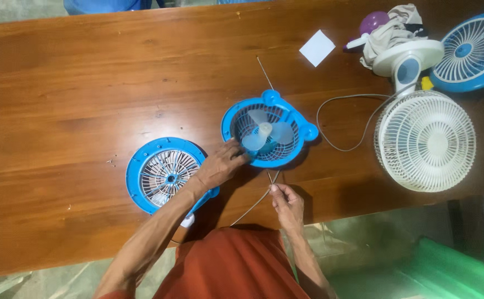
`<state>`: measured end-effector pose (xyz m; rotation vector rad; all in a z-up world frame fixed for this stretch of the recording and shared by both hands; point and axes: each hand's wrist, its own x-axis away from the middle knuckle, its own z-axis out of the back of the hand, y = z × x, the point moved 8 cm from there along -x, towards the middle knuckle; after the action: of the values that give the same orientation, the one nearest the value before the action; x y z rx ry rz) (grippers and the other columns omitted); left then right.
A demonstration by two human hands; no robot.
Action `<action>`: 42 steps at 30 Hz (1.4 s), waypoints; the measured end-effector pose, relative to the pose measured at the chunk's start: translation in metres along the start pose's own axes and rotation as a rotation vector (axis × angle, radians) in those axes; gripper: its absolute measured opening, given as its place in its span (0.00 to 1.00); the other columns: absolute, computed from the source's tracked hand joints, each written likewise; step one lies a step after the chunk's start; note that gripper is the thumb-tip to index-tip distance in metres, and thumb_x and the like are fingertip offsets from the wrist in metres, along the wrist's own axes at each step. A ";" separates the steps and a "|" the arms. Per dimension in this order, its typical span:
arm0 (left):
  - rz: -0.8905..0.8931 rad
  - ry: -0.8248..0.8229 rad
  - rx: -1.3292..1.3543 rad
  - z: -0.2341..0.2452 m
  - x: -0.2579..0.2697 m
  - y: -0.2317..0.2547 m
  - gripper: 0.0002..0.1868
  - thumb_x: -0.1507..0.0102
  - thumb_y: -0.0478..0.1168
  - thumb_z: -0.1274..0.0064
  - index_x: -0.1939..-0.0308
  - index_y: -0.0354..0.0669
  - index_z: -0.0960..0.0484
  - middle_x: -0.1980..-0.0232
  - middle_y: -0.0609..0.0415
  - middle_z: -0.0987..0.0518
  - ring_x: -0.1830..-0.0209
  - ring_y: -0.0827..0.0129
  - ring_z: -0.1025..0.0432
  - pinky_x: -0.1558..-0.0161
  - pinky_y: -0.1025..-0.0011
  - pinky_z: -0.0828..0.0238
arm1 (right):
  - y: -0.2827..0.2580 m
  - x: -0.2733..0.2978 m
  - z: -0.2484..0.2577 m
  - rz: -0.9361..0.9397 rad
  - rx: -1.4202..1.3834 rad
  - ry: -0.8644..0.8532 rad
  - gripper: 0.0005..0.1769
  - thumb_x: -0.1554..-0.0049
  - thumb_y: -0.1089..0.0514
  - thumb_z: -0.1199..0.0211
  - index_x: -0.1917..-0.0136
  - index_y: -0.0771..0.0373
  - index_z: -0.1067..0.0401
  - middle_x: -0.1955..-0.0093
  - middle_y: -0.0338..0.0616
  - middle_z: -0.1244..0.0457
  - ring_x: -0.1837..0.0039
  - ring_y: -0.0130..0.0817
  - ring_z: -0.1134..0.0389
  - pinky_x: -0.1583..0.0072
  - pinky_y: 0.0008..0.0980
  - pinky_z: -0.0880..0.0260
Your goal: The person disassembles a small blue electric fan on a wooden table using a screwdriver. They remove the front grille, unscrew the rear housing, and separate the components to access the internal motor and blades.
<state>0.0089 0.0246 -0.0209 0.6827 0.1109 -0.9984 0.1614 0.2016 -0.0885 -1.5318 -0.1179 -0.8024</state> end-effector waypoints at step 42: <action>0.817 0.349 0.698 0.081 -0.045 -0.113 0.12 0.39 0.30 0.37 0.52 0.33 0.18 0.61 0.51 0.15 0.62 0.74 0.22 0.60 0.75 0.21 | -0.169 -0.071 -0.114 0.229 0.106 -0.294 0.13 0.40 0.57 0.36 0.50 0.71 0.21 0.66 0.41 0.33 0.69 0.23 0.34 0.70 0.24 0.35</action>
<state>-0.1237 -0.0289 0.0064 1.3937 -0.2166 -0.0920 -0.0271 0.1522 0.0037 -1.5227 -0.1948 -0.3816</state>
